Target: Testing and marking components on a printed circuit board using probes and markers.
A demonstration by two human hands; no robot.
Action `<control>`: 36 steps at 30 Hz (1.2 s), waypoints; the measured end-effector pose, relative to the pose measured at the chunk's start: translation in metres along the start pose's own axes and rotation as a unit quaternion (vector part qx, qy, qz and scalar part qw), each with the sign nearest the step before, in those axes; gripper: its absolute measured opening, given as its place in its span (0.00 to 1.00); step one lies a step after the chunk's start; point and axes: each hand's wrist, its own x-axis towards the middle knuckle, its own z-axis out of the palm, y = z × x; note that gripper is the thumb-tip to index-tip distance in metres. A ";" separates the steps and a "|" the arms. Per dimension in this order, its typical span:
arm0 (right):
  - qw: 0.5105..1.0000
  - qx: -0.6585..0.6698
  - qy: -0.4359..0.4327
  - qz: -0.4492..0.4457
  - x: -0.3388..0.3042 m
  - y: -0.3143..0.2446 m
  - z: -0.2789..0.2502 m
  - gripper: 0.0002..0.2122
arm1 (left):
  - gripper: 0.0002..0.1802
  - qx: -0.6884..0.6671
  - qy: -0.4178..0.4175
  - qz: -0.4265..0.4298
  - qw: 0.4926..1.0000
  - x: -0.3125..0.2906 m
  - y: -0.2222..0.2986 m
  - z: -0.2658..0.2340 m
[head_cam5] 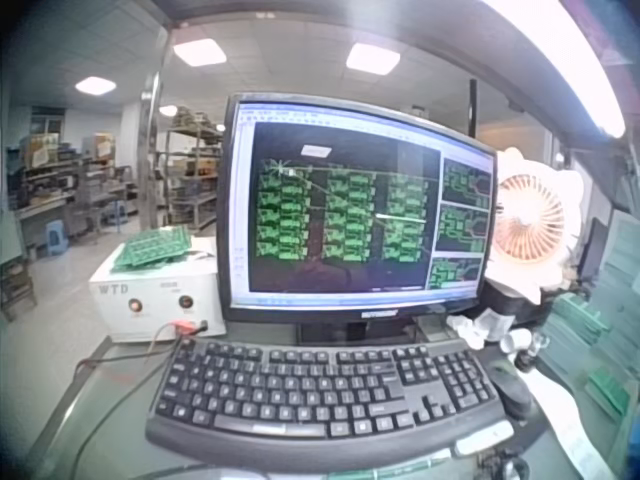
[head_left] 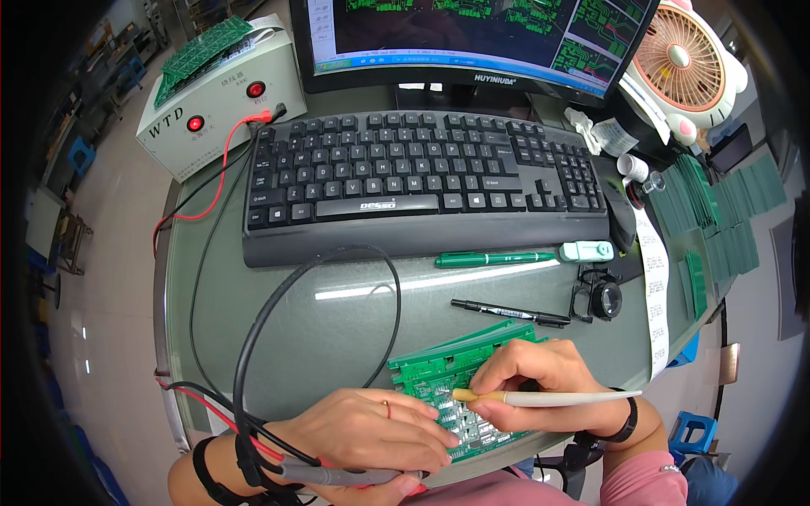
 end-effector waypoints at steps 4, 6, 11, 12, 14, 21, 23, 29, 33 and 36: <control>1.000 -0.001 0.002 -0.002 0.000 0.000 0.000 0.07 | 0.18 -0.008 -0.002 -0.007 1.000 0.001 0.002 -0.001; 1.000 0.002 0.005 -0.001 0.000 -0.001 0.000 0.07 | 0.18 -0.009 0.000 -0.005 1.000 0.001 0.002 -0.001; 0.999 0.030 0.035 0.012 -0.002 0.000 0.001 0.07 | 0.18 -0.001 0.007 0.006 1.000 0.000 -0.001 0.001; 0.999 0.031 0.032 0.014 -0.002 0.001 0.001 0.07 | 0.18 0.000 0.007 0.006 1.000 0.000 -0.001 0.001; 0.999 0.031 0.030 0.016 -0.002 0.002 0.000 0.07 | 0.17 0.002 0.007 0.007 1.000 0.000 -0.002 0.001; 1.000 0.008 0.026 0.001 0.000 0.000 0.000 0.07 | 0.17 -0.009 0.000 0.003 1.000 -0.001 0.000 0.000; 1.000 0.011 0.026 0.007 0.000 -0.001 0.000 0.07 | 0.17 -0.016 -0.006 0.000 1.000 -0.001 0.000 0.000; 1.000 -0.001 0.019 0.006 0.000 -0.001 0.000 0.07 | 0.18 -0.015 -0.007 -0.009 1.000 -0.001 0.000 -0.001; 1.000 -0.004 0.015 0.006 0.001 -0.002 -0.001 0.07 | 0.18 -0.012 -0.011 -0.009 1.000 -0.001 0.000 -0.001; 1.000 0.001 0.011 0.003 0.002 -0.003 -0.001 0.07 | 0.18 -0.008 -0.011 -0.010 1.000 -0.001 0.000 -0.001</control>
